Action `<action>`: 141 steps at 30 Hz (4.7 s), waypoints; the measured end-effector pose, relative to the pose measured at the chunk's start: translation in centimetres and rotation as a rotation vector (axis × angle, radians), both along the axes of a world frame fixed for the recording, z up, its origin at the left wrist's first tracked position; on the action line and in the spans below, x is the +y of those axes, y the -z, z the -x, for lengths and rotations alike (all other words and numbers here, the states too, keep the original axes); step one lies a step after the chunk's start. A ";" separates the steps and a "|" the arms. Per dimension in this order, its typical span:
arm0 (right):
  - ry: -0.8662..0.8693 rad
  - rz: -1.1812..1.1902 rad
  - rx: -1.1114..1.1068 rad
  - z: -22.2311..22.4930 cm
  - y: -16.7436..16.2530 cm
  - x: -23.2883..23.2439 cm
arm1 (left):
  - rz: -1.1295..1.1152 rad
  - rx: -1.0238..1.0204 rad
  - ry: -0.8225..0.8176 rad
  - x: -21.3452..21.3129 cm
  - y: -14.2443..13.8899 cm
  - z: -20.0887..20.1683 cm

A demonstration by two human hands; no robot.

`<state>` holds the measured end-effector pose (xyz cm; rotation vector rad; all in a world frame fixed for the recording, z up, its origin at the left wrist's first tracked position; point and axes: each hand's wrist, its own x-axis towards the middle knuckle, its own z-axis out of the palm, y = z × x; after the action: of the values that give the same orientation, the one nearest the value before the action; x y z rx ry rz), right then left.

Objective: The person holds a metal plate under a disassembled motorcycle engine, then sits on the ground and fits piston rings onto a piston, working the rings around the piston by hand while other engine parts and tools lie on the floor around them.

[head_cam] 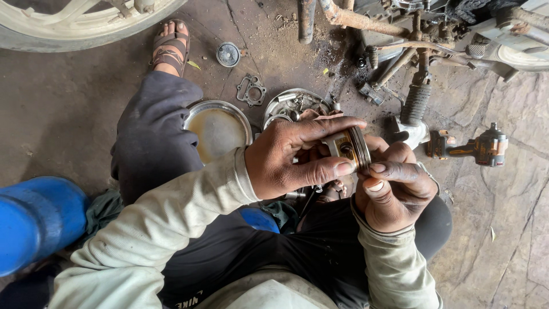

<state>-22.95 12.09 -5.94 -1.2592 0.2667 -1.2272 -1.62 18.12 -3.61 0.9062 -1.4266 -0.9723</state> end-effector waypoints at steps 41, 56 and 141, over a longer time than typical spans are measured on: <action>-0.148 -0.266 -0.011 1.2 2.3 -1.5 | 0.284 -0.537 -0.323 0.4 -0.4 1.4; -0.080 -0.312 -0.113 0.4 2.5 -1.8 | -0.186 0.080 -0.059 0.0 -1.2 2.1; 0.036 -0.148 0.038 0.1 1.8 -0.6 | 0.329 -0.542 -0.277 -0.1 -1.6 1.7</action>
<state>-23.02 11.50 -7.74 -1.1551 0.4021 -1.1927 -3.30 18.00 -1.97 1.1277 -1.7845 -0.2728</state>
